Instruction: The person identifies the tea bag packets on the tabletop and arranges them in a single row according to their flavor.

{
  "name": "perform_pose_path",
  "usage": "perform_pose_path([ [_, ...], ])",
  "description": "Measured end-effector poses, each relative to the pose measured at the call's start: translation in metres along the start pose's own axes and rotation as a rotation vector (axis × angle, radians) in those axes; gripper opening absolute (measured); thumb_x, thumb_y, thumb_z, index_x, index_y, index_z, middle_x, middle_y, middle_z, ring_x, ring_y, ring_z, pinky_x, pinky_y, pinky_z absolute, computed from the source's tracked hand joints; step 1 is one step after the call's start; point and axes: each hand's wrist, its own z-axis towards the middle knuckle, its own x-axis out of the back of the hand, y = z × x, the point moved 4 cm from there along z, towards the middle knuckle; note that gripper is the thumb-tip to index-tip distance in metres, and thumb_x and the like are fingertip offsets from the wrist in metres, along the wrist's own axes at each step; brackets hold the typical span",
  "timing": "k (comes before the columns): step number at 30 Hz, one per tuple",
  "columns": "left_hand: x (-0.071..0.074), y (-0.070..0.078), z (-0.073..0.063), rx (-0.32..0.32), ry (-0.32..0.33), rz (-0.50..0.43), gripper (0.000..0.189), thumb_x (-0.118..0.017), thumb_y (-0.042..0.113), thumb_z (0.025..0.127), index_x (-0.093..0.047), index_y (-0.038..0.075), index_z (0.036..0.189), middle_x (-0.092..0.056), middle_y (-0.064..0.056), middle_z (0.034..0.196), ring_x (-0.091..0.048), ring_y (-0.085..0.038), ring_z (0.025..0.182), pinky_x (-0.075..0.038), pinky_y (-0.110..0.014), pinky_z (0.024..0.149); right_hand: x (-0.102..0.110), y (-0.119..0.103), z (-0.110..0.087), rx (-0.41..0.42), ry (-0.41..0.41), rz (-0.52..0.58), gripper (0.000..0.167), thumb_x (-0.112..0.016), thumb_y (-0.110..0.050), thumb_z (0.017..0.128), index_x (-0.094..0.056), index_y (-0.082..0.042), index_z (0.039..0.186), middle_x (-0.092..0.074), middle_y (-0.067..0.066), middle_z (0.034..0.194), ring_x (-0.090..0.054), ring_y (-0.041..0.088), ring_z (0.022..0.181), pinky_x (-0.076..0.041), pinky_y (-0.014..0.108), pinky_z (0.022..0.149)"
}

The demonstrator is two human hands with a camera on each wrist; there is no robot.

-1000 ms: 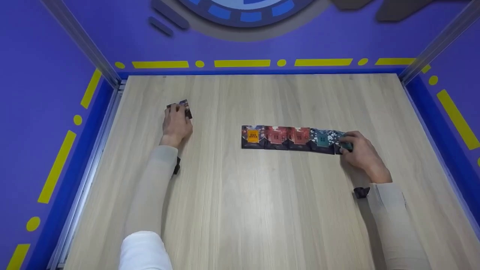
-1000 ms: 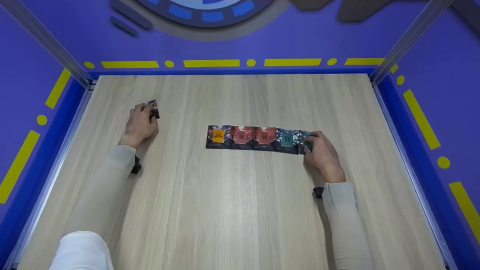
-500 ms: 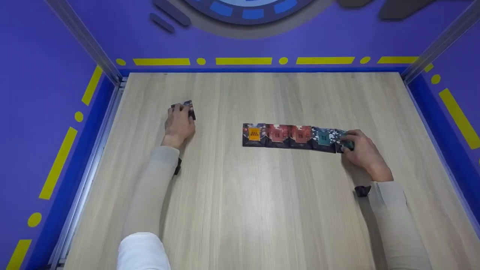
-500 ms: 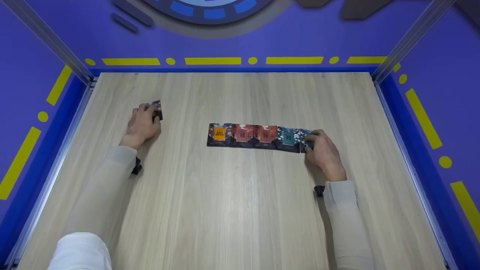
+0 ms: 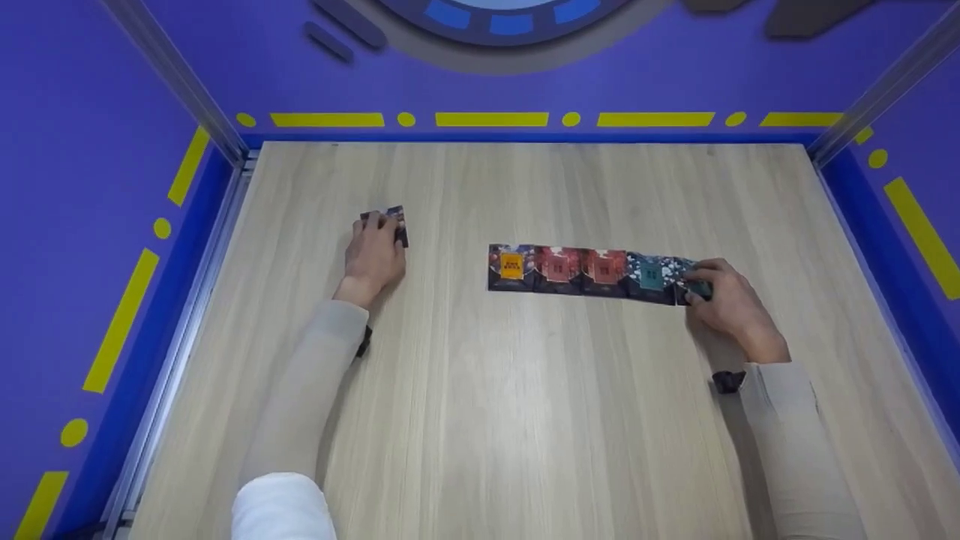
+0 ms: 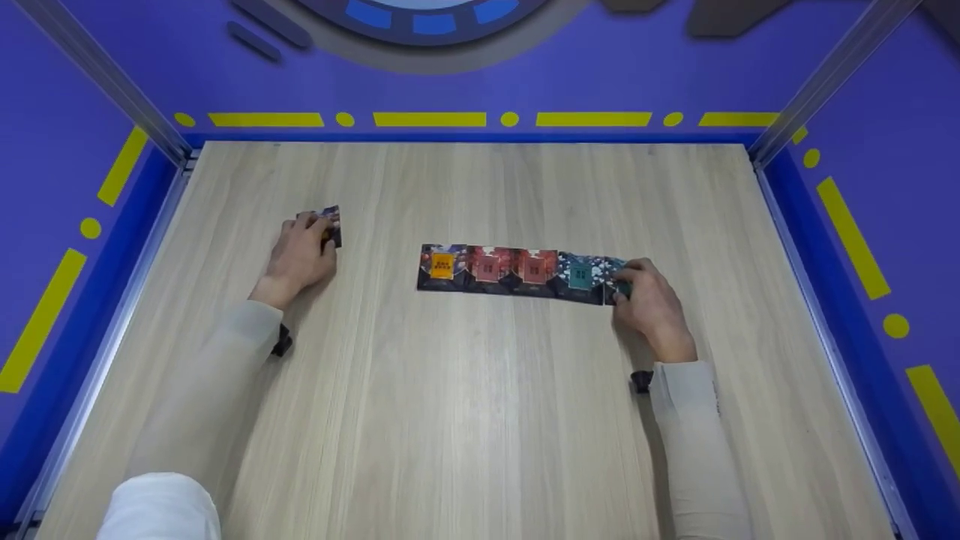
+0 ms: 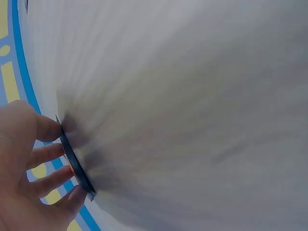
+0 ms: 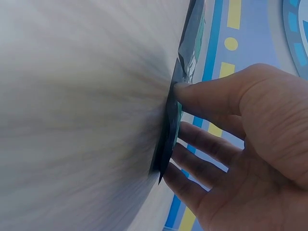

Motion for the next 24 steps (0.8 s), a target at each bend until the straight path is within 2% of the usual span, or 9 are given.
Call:
perform_pose_path([
  [6, -0.004, 0.008, -0.003, -0.011, 0.002, -0.005, 0.045, -0.053, 0.018, 0.108, -0.057, 0.003, 0.15, -0.046, -0.026, 0.158, -0.042, -0.05, 0.144, -0.049, -0.059, 0.113, 0.0, 0.0, -0.001, 0.027, 0.016, 0.001, 0.043, -0.063, -0.007, 0.102, -0.06, 0.01, 0.142, -0.041, 0.03, 0.157, -0.04, 0.058, 0.145, -0.036, 0.073, 0.116],
  [14, -0.006, 0.013, -0.009, -0.029, 0.027, -0.035, 0.042, -0.055, 0.017, 0.107, -0.06, 0.004, 0.147, -0.049, -0.024, 0.157, -0.047, -0.047, 0.14, -0.049, -0.058, 0.112, 0.002, 0.0, -0.001, 0.04, 0.011, -0.001, 0.044, -0.062, -0.008, 0.103, -0.059, 0.009, 0.144, -0.04, 0.029, 0.158, -0.039, 0.058, 0.146, -0.035, 0.073, 0.116],
  [24, -0.013, 0.026, -0.019, -0.071, 0.03, -0.038, 0.041, -0.056, 0.018, 0.107, -0.061, 0.005, 0.146, -0.051, -0.022, 0.154, -0.047, -0.045, 0.14, -0.05, -0.058, 0.111, -0.001, 0.001, -0.001, 0.013, 0.01, 0.0, 0.044, -0.062, -0.007, 0.103, -0.059, 0.007, 0.145, -0.037, 0.029, 0.16, -0.038, 0.058, 0.147, -0.036, 0.074, 0.116],
])
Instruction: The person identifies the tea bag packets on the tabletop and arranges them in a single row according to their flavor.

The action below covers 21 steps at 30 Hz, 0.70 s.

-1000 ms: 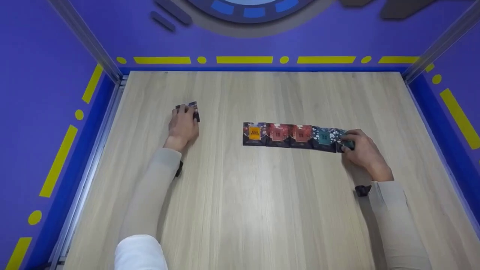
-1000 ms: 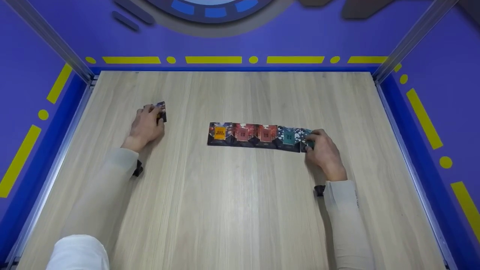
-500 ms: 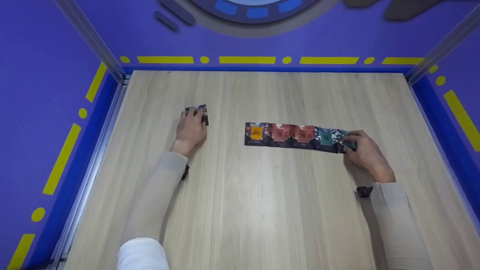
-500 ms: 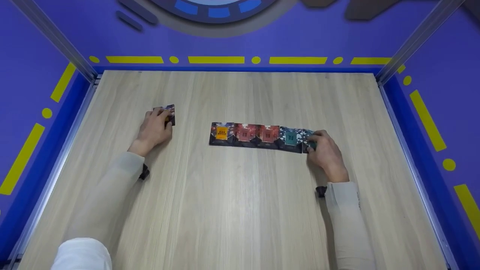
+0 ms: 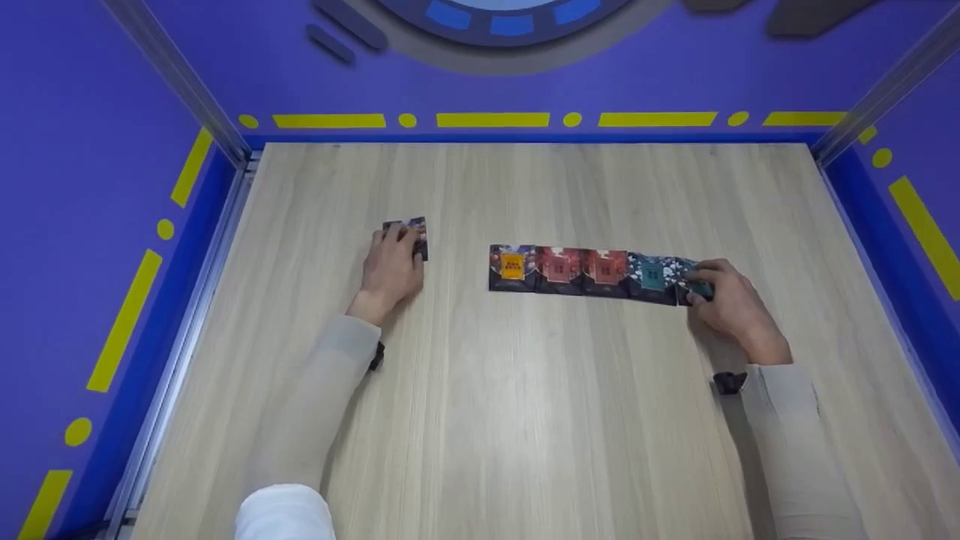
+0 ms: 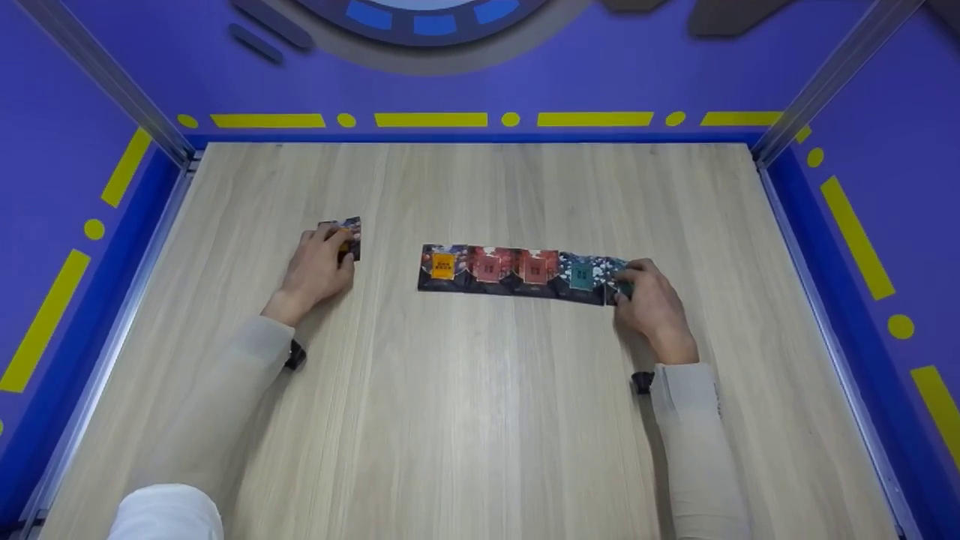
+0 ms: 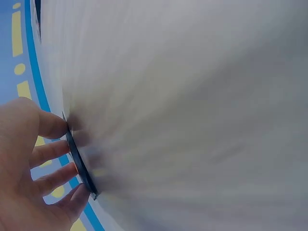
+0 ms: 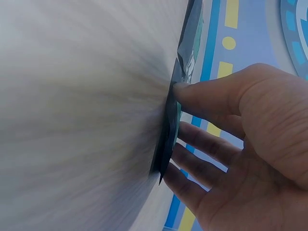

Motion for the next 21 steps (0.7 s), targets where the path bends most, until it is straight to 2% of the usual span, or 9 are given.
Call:
perform_pose_path([
  [6, -0.005, 0.011, -0.008, -0.021, -0.006, 0.013, 0.04, -0.057, 0.019, 0.108, -0.063, 0.007, 0.145, -0.053, -0.019, 0.154, -0.049, -0.044, 0.138, -0.049, -0.055, 0.112, 0.0, 0.001, 0.001, 0.001, -0.005, -0.001, 0.044, -0.061, -0.007, 0.103, -0.059, 0.008, 0.145, -0.037, 0.029, 0.161, -0.037, 0.059, 0.147, -0.036, 0.074, 0.116],
  [14, -0.01, 0.026, -0.015, -0.05, -0.03, 0.009, 0.039, -0.058, 0.019, 0.108, -0.064, 0.009, 0.145, -0.054, -0.017, 0.152, -0.05, -0.043, 0.137, -0.055, -0.056, 0.105, 0.001, 0.006, -0.001, 0.018, 0.007, 0.018, 0.044, -0.064, -0.006, 0.102, -0.061, 0.008, 0.143, -0.039, 0.03, 0.159, -0.038, 0.06, 0.146, -0.035, 0.076, 0.115],
  [21, -0.012, 0.037, -0.022, -0.087, -0.016, 0.014, 0.039, -0.059, 0.019, 0.108, -0.065, 0.01, 0.145, -0.054, -0.018, 0.154, -0.049, -0.044, 0.14, -0.055, -0.056, 0.107, 0.002, 0.004, -0.001, 0.051, 0.024, 0.037, 0.043, -0.064, -0.005, 0.102, -0.061, 0.01, 0.142, -0.041, 0.031, 0.158, -0.038, 0.059, 0.146, -0.036, 0.074, 0.115],
])
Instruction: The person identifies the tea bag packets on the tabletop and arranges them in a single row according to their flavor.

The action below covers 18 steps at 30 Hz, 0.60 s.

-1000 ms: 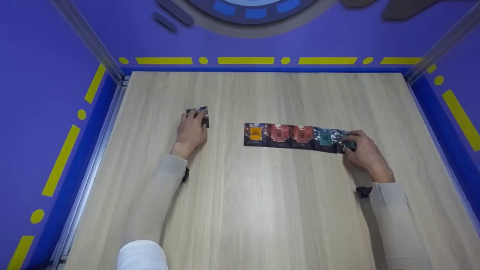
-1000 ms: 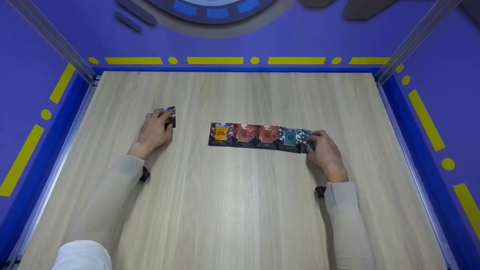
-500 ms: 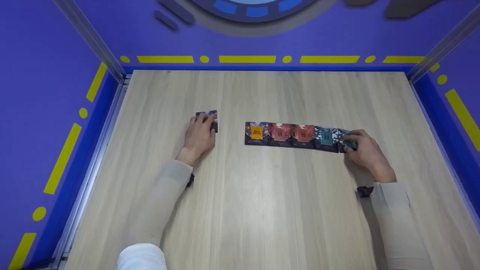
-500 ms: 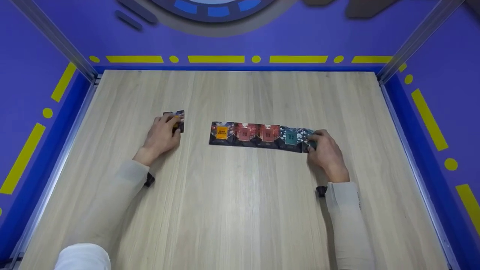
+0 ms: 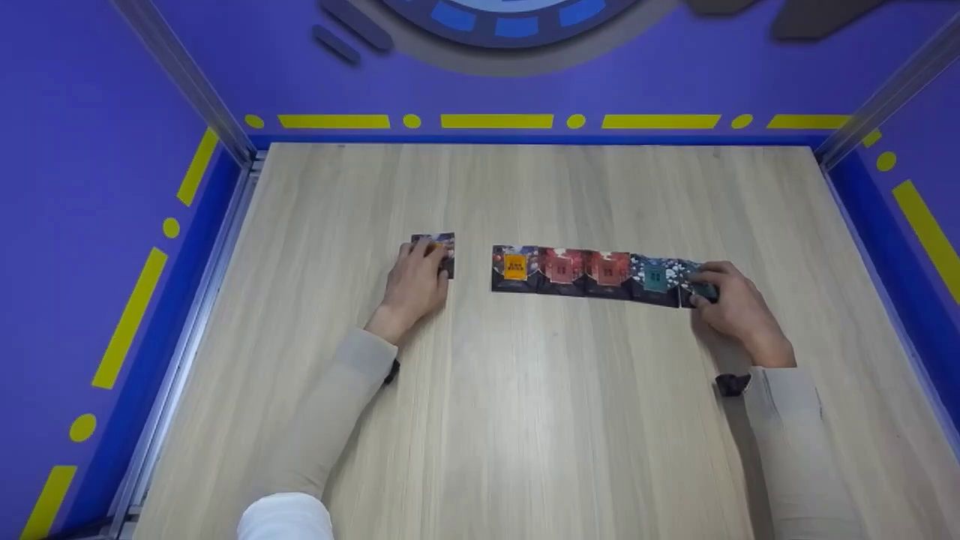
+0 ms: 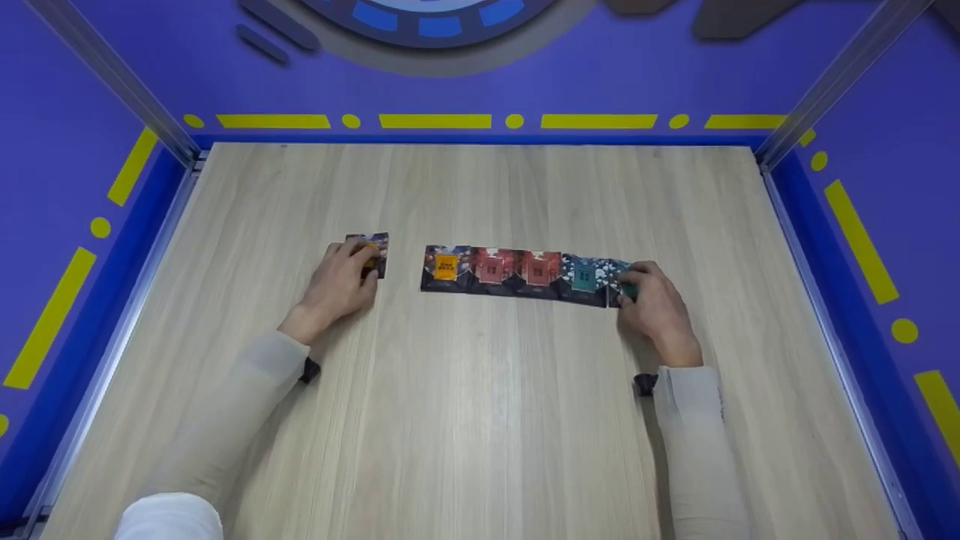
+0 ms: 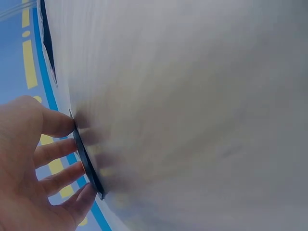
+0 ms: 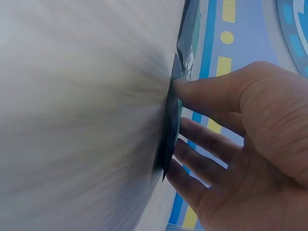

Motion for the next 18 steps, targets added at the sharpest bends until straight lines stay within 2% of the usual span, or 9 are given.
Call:
perform_pose_path([
  [18, -0.013, 0.034, -0.002, -0.041, -0.047, 0.059, 0.044, -0.06, 0.023, 0.108, -0.061, 0.009, 0.15, -0.051, -0.018, 0.157, -0.048, -0.043, 0.144, -0.051, -0.052, 0.114, -0.002, -0.002, 0.001, -0.038, -0.016, -0.015, 0.045, -0.062, -0.007, 0.103, -0.059, 0.01, 0.144, -0.038, 0.031, 0.16, -0.038, 0.059, 0.146, -0.036, 0.074, 0.115],
])
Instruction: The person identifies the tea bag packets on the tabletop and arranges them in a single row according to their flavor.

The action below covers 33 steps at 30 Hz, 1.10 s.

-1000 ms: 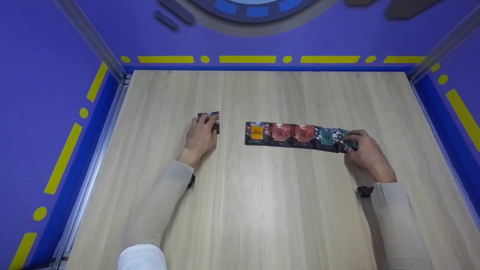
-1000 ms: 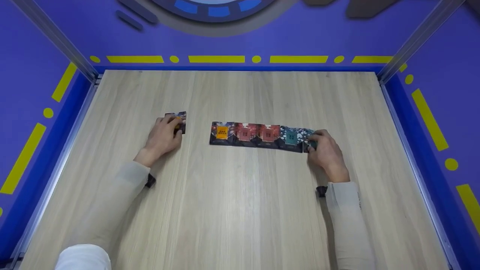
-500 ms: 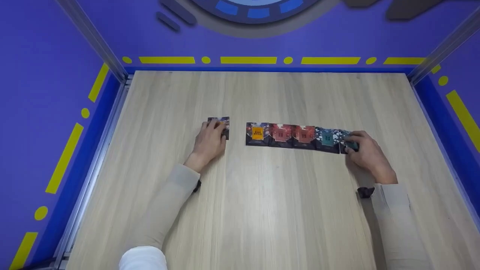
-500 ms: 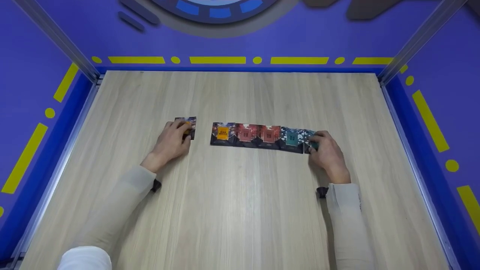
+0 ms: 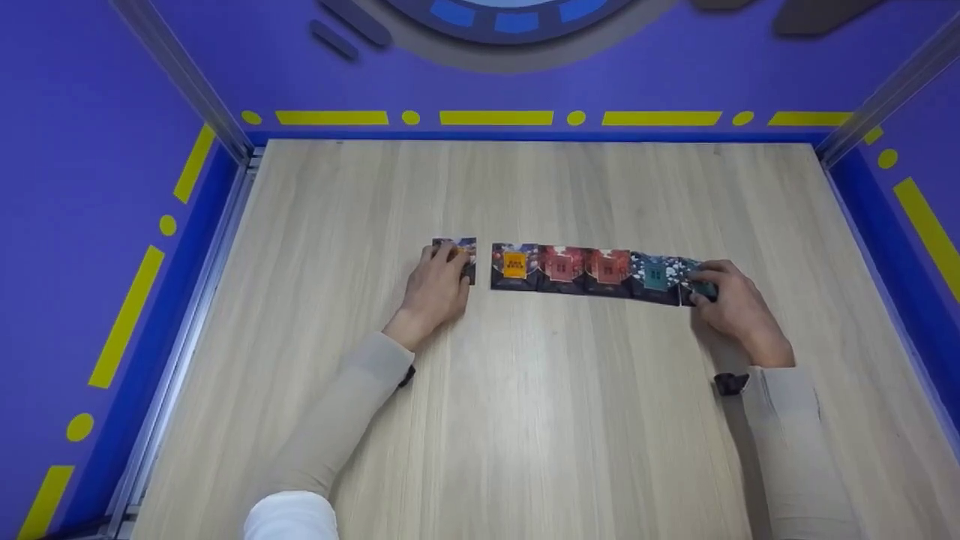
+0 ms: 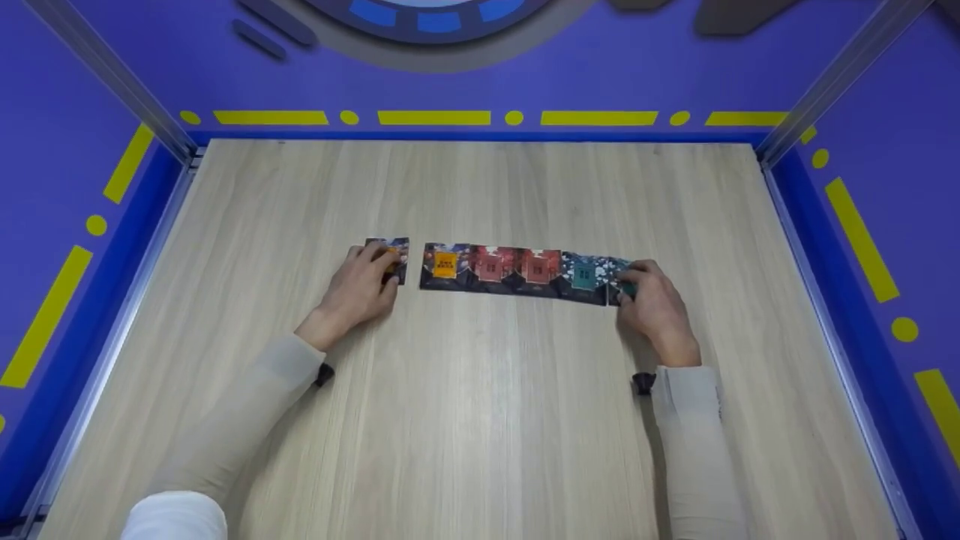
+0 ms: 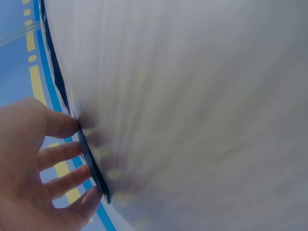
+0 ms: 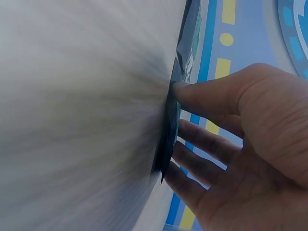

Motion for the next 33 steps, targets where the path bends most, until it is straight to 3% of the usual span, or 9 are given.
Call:
perform_pose_path([
  [13, -0.004, 0.014, 0.001, 0.021, -0.039, 0.035, 0.046, -0.059, 0.027, 0.109, -0.059, 0.011, 0.152, -0.049, -0.017, 0.16, -0.046, -0.042, 0.147, -0.05, -0.051, 0.115, 0.0, 0.001, 0.001, 0.018, -0.002, -0.012, 0.044, -0.062, -0.007, 0.103, -0.059, 0.009, 0.144, -0.038, 0.031, 0.16, -0.038, 0.06, 0.146, -0.036, 0.074, 0.114],
  [33, -0.006, 0.022, 0.004, 0.012, -0.012, 0.004, 0.045, -0.064, 0.027, 0.107, -0.063, 0.009, 0.147, -0.054, -0.016, 0.155, -0.05, -0.038, 0.142, -0.053, -0.048, 0.112, 0.001, 0.0, 0.001, 0.036, 0.002, -0.016, 0.043, -0.063, -0.006, 0.103, -0.06, 0.01, 0.143, -0.04, 0.032, 0.157, -0.041, 0.06, 0.143, -0.038, 0.074, 0.113],
])
